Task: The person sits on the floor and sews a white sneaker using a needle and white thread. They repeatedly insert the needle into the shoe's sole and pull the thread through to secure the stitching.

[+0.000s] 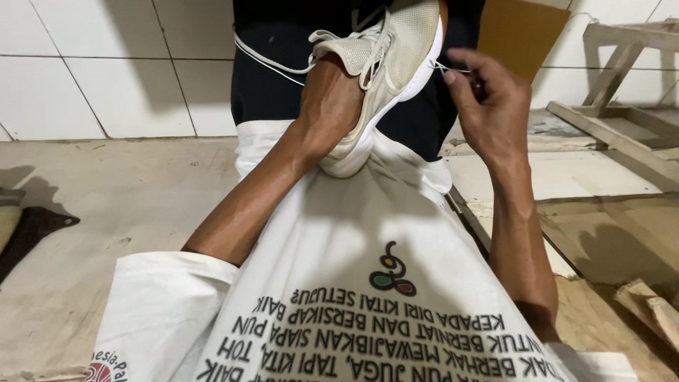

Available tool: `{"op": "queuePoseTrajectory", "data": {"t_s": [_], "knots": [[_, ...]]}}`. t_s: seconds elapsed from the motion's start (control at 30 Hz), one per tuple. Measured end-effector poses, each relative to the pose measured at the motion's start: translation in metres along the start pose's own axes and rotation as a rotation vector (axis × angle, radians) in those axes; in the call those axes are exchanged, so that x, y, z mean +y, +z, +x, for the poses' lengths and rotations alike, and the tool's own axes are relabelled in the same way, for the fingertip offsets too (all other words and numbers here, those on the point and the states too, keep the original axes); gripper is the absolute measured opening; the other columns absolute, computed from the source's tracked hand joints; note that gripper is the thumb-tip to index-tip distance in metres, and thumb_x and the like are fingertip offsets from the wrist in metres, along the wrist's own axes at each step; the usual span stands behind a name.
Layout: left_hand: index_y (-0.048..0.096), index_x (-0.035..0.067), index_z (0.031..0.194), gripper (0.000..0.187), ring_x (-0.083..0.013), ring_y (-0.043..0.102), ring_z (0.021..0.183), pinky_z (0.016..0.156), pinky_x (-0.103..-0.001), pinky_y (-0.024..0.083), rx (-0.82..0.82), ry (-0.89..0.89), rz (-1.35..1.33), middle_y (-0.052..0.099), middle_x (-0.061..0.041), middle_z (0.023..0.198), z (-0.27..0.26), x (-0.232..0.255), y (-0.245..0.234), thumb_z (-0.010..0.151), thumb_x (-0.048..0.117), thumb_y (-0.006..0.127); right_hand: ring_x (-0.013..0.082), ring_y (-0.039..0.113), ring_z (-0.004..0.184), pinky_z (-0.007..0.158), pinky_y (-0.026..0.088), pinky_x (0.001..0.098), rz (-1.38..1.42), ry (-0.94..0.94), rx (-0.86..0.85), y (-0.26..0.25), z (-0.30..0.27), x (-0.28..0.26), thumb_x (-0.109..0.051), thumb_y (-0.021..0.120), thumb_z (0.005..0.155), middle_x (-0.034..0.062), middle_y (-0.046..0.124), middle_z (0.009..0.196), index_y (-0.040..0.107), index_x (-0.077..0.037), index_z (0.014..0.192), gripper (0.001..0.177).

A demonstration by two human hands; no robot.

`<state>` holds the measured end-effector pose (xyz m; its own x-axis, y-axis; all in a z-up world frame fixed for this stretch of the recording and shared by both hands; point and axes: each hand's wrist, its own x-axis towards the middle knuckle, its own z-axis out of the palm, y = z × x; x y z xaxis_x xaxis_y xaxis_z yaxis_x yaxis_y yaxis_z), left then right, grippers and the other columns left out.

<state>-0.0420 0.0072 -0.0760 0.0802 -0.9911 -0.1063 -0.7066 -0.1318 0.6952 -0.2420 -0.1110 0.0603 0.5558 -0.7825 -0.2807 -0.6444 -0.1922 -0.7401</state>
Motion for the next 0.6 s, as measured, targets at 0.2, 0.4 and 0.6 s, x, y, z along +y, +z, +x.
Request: {"op": "queuePoseTrajectory", "data": {"t_s": [0.2, 0.4, 0.6], "knots": [[0.058, -0.001, 0.092, 0.014, -0.0445, 0.059, 0.072, 0.066, -0.051, 0.043, 0.005, 0.092, -0.221, 0.063, -0.023, 0.085, 0.009, 0.023, -0.049, 0.079, -0.005, 0.054, 0.0106, 0.045, 0.071, 0.062, 0.04, 0.0261, 0.08, 0.135, -0.086, -0.01, 0.0, -0.011, 0.001, 0.062, 0.11, 0.0046, 0.061, 0.091, 0.067, -0.003, 0.109, 0.006], [0.055, 0.002, 0.091, 0.008, -0.0364, 0.053, 0.078, 0.073, -0.048, 0.037, -0.1, 0.061, -0.411, 0.057, -0.02, 0.086, 0.007, 0.033, -0.08, 0.086, -0.004, 0.052, 0.0085, 0.044, 0.062, 0.055, 0.037, 0.0222, 0.62, 0.213, -0.367, -0.048, -0.012, -0.02, -0.025, 0.054, 0.099, -0.0022, 0.051, 0.076, 0.06, -0.011, 0.09, 0.017], [0.066, -0.003, 0.101, 0.011, -0.0404, 0.065, 0.089, 0.076, -0.048, 0.047, -0.009, 0.142, -0.392, 0.069, -0.022, 0.099, 0.008, 0.054, -0.145, 0.096, 0.007, 0.065, 0.0143, 0.054, 0.047, 0.039, 0.044, 0.0257, -0.176, -0.154, -0.478, -0.073, -0.017, -0.043, -0.015, 0.064, 0.105, 0.0064, 0.063, 0.064, 0.066, -0.004, 0.072, 0.035]]}}
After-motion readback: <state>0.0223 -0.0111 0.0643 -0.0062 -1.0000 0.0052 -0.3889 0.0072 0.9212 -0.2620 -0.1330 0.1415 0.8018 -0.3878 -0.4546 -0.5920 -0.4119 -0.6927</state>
